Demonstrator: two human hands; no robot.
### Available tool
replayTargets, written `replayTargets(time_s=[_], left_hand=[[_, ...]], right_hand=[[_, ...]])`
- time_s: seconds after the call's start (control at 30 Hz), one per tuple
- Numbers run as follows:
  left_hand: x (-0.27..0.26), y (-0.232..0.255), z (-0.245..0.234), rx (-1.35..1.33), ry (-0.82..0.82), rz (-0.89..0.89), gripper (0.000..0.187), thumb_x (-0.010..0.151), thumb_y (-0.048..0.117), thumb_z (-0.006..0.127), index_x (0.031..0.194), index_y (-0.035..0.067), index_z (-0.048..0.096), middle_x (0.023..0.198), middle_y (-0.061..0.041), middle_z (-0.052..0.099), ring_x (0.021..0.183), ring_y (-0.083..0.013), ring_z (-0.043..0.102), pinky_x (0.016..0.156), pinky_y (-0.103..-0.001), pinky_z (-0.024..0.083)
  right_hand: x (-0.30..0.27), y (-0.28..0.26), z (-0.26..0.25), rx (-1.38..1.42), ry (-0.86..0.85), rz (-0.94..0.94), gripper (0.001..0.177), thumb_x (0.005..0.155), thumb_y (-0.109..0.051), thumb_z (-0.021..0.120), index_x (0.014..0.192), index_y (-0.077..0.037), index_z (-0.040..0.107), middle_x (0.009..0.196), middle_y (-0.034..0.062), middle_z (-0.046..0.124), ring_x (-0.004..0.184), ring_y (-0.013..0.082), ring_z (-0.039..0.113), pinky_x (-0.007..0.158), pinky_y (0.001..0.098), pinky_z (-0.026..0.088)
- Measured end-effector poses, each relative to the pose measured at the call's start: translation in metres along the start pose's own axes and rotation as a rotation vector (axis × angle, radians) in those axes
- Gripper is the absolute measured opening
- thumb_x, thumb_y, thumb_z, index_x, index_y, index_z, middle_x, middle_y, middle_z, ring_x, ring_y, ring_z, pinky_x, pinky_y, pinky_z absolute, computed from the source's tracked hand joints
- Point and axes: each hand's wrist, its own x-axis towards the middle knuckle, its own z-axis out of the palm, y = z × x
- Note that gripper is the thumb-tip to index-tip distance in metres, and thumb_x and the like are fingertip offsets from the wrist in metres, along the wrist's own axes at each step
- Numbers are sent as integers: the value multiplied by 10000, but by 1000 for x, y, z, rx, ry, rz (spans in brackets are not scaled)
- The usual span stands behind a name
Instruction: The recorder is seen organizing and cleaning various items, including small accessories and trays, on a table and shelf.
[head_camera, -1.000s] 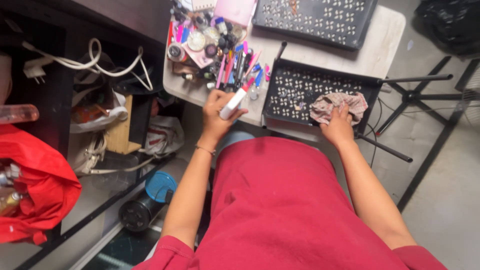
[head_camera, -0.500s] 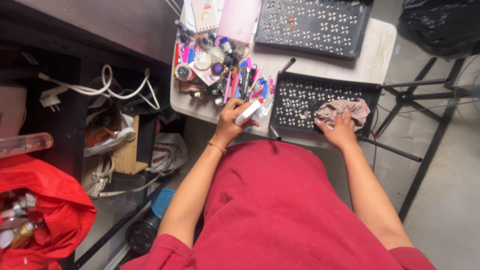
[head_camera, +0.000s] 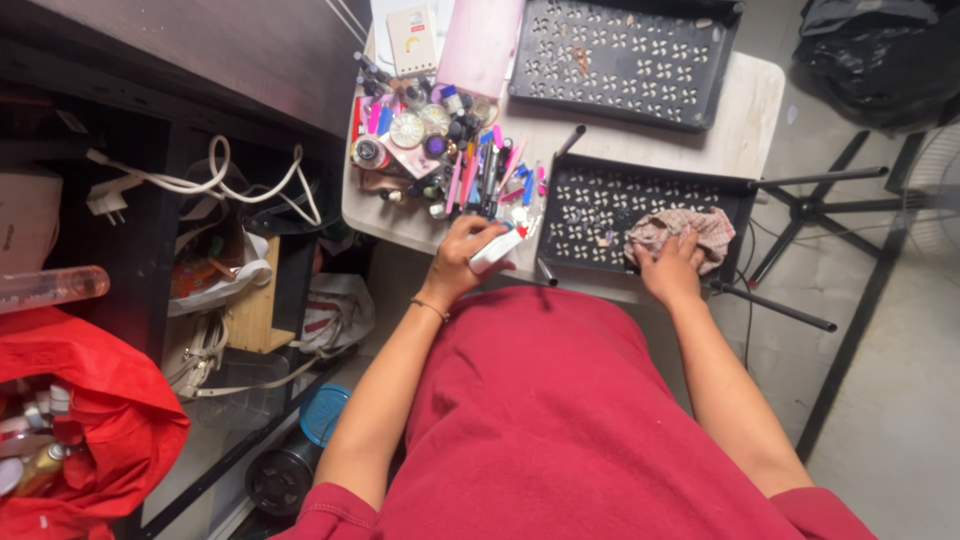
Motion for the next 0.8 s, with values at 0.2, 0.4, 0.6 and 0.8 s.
replayTargets(time_s=[0.2, 0.4, 0.6, 0.8], left_hand=[[-7, 24, -3, 40, -14, -164, 614, 784, 300, 901, 1301, 70, 663, 1167, -122, 677, 1040, -310, 676, 892, -391, 563], [-35, 11, 20, -48, 89, -397, 800, 742, 368, 943, 1389, 72, 577, 1281, -116, 652, 1111, -256, 696, 917, -380, 593], [-62, 29, 45, 326, 473, -306, 962, 706, 354, 946, 1430, 14, 414, 1344, -208, 482, 1153, -364, 555, 936, -448, 519], [-97, 73, 84, 326, 302, -334, 329, 928, 158, 824, 1202, 126, 644, 891, -1, 618, 741, -185, 630, 742, -361, 546]], right_hand=[[-2, 8, 1, 2, 44, -63, 717, 1030, -547, 504, 1474, 14, 457, 1668, 317, 129, 1433, 598, 230, 1167, 600, 306], [-13, 4, -16, -20, 66, -110, 696, 916, -420, 678, 1455, -31, 470, 1647, 261, 209, 1416, 534, 286, 1093, 620, 361], [-12, 24, -4, 203, 185, -267, 862, 850, -363, 796, 1499, -33, 334, 1594, 253, 304, 1394, 522, 348, 1165, 573, 373], [-29, 12, -31, 29, 126, -327, 695, 818, -152, 774, 1456, -290, 535, 1645, 221, 248, 1362, 510, 329, 1070, 549, 405]])
